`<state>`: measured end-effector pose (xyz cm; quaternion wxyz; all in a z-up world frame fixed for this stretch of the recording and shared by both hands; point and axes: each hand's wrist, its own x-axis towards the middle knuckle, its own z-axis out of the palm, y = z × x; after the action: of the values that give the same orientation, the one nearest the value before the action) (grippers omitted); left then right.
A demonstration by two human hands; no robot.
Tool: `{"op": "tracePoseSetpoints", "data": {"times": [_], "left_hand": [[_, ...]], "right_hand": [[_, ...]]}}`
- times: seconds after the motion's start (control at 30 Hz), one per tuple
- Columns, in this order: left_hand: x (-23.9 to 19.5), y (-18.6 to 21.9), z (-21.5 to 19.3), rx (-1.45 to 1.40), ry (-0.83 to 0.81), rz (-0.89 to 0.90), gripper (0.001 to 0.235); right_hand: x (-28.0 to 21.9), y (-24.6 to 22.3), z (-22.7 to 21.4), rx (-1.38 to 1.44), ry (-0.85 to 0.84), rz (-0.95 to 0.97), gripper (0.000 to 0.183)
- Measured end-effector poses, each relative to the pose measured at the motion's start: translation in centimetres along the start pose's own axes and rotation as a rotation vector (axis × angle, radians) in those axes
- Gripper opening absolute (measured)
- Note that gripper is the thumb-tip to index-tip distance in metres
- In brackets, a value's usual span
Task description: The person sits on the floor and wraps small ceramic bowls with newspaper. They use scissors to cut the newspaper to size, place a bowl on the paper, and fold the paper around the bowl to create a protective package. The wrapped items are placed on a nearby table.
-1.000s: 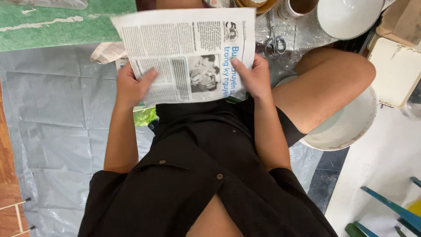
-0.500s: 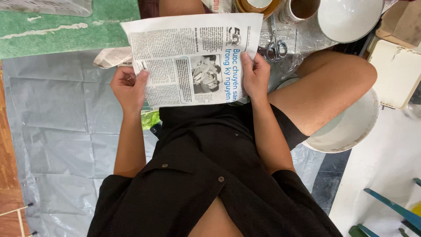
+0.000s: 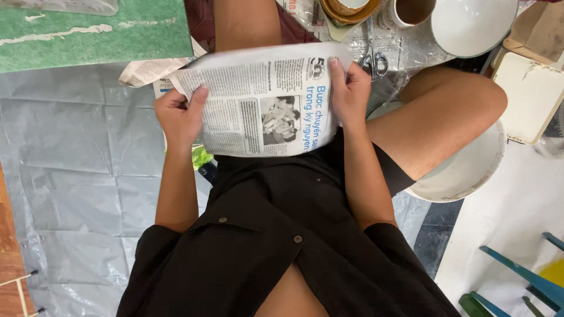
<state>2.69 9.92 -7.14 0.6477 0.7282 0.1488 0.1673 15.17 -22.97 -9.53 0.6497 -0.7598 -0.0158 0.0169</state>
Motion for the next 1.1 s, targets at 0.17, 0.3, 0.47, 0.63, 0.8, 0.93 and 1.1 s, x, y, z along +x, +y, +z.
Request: {"op": "tracePoseSetpoints", "data": {"times": [0.17,0.3,0.47,0.63,0.8,0.93,1.1], "left_hand": [[0.8,-0.2,-1.1,0.054,0.053,-0.017,0.017],[1.1,-0.4,-1.1,0.118,0.112,-0.013,0.016],[0.4,1.1,-0.8,0.100,0.104,-0.022,0.017],[0.1,2.3,-0.7,0.157,0.116,-0.013,0.018],[-0.1,2.6,-1.0,0.201,0.104,0.012,0.018],[-0.2,2.6,-1.1,0.218,0.111,-0.005,0.019],[-0.1,2.6,-0.8,0.171,0.099,0.004,0.018]], "right_hand": [[0.2,-2.1,0.2,-0.100,0.062,-0.085,0.019],[1.2,-3.5,0.6,-0.159,0.011,-0.091,0.020],[3.9,-6.1,0.0,-0.371,0.030,-0.511,0.025],[8.3,-5.7,-0.6,-0.549,-0.074,-0.440,0.022],[10.0,-3.9,-0.9,-0.613,-0.183,-0.438,0.016],[10.6,-3.4,-1.6,-0.585,-0.227,-0.548,0.008],[10.6,-3.9,-2.0,-0.523,-0.174,-0.532,0.015]]}}
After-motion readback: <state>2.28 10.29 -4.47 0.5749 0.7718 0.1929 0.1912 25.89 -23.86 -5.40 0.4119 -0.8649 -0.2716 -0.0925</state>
